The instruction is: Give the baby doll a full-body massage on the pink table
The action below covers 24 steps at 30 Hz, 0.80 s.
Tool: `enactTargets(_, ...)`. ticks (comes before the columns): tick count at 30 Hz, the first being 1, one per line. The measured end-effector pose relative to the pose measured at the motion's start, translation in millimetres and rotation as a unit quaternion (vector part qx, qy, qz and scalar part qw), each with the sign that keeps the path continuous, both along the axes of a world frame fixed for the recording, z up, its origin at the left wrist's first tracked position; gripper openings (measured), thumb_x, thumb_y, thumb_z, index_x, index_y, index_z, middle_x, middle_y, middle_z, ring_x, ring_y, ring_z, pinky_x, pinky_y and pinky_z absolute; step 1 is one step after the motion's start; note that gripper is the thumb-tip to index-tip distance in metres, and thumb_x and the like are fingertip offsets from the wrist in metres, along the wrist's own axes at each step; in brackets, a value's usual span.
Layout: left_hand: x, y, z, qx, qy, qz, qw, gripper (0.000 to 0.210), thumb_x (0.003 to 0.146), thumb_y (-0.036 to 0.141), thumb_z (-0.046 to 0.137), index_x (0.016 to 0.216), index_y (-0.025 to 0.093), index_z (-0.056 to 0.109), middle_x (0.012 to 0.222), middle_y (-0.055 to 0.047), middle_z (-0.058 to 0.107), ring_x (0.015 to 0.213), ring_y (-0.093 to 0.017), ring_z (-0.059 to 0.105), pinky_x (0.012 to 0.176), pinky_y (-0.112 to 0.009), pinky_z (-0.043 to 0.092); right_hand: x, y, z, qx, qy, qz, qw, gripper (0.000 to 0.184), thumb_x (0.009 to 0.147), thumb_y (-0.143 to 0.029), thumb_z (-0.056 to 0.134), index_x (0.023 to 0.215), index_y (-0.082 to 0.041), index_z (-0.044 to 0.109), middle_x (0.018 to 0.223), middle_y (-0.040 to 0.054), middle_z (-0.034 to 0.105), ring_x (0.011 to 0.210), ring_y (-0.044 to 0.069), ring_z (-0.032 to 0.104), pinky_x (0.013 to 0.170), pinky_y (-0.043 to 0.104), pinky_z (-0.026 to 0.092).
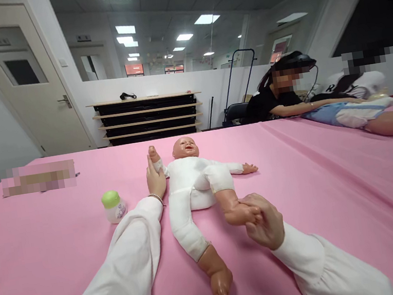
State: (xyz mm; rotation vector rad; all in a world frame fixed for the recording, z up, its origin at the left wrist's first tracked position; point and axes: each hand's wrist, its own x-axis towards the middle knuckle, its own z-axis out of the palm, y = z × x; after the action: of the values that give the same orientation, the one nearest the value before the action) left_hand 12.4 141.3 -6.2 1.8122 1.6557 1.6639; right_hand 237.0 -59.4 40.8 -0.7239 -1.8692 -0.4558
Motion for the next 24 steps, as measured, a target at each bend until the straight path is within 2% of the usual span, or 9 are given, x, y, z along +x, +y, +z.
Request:
enactTargets(3, -2, 1, -0.7, -0.049, -0.072, 0.052, 0.995, 0.07, 0.081, 0.022, 0.044, 0.14, 0.016, 0.007, 0.134, -0.014, 0.04, 0.117, -0.024, 0.045, 0.093, -0.037, 0.039, -4, -15, 6.9, 0.004, -0.045, 0.039, 0.998, 0.03, 0.086, -0.035, 0.035, 0.106, -0.015, 0.044, 0.063, 0.0032, 0.05, 0.054, 0.015, 0.048, 0.048, 0.029, 0.042)
enactTargets(7, -6, 4, -1.8, -0.126, -0.135, 0.113, 0.976, 0.074, 0.079, 0.021, 0.047, 0.139, 0.009, 0.006, 0.125, -0.02, 0.048, 0.112, -0.03, 0.05, 0.09, -0.042, 0.041, -16, -29, 12.5, -0.056, -0.113, 0.113, 0.985, 0.029, 0.085, -0.037, 0.035, 0.103, -0.016, 0.044, 0.053, -0.0024, 0.048, 0.045, 0.011, 0.044, 0.045, 0.025, 0.036)
enactTargets(10, -7, 5, -2.4, -0.11, -0.145, 0.111, 0.977, 0.076, 0.078, 0.018, 0.047, 0.139, 0.007, 0.003, 0.135, -0.019, 0.036, 0.121, -0.028, 0.04, 0.097, -0.038, 0.037, -27, -35, 13.5, -0.073, -0.179, 0.164, 0.967, 0.028, 0.083, -0.034, 0.039, 0.101, -0.014, 0.046, 0.052, -0.0031, 0.05, 0.044, 0.01, 0.042, 0.043, 0.024, 0.031)
enactTargets(14, -7, 7, -4.3, -0.074, -0.151, 0.103, 0.98, 0.08, 0.076, 0.014, 0.046, 0.139, 0.012, -0.002, 0.145, -0.012, 0.018, 0.13, -0.022, 0.026, 0.104, -0.033, 0.031, -35, -39, 12.9, -0.095, -0.261, 0.188, 0.942, 0.019, 0.077, -0.03, 0.042, 0.088, -0.017, 0.049, 0.054, -0.0014, 0.054, 0.045, 0.011, 0.041, 0.042, 0.025, 0.026)
enactTargets(16, -8, 8, -6.0, -0.057, -0.154, 0.099, 0.981, 0.08, 0.075, 0.014, 0.046, 0.139, 0.012, -0.001, 0.145, -0.012, 0.016, 0.131, -0.021, 0.024, 0.105, -0.034, 0.03, -34, -41, 12.1, -0.122, -0.278, 0.2, 0.931, 0.013, 0.075, -0.03, 0.042, 0.077, -0.019, 0.049, 0.052, -0.0018, 0.052, 0.044, 0.012, 0.038, 0.04, 0.026, 0.024)
enactTargets(19, -8, 10, -8.7, -0.042, -0.153, 0.099, 0.982, 0.078, 0.075, 0.014, 0.045, 0.139, 0.011, 0.001, 0.145, -0.014, 0.016, 0.132, -0.021, 0.023, 0.106, -0.036, 0.028, -31, -43, 8.3, -0.157, -0.299, 0.216, 0.916, 0.015, 0.075, -0.029, 0.039, 0.064, -0.021, 0.045, 0.048, -0.0023, 0.047, 0.041, 0.011, 0.034, 0.039, 0.026, 0.022)
enactTargets(24, -7, 9, -8.8, -0.021, -0.146, 0.13, 0.98, 0.075, 0.073, 0.012, 0.046, 0.137, 0.012, 0.007, 0.142, -0.017, 0.021, 0.132, -0.026, 0.022, 0.105, -0.044, 0.027, -30, -44, -3.2, -0.169, -0.331, 0.218, 0.902, 0.019, 0.077, -0.033, 0.042, 0.063, -0.02, 0.047, 0.048, -0.0023, 0.047, 0.042, 0.011, 0.036, 0.04, 0.026, 0.024)
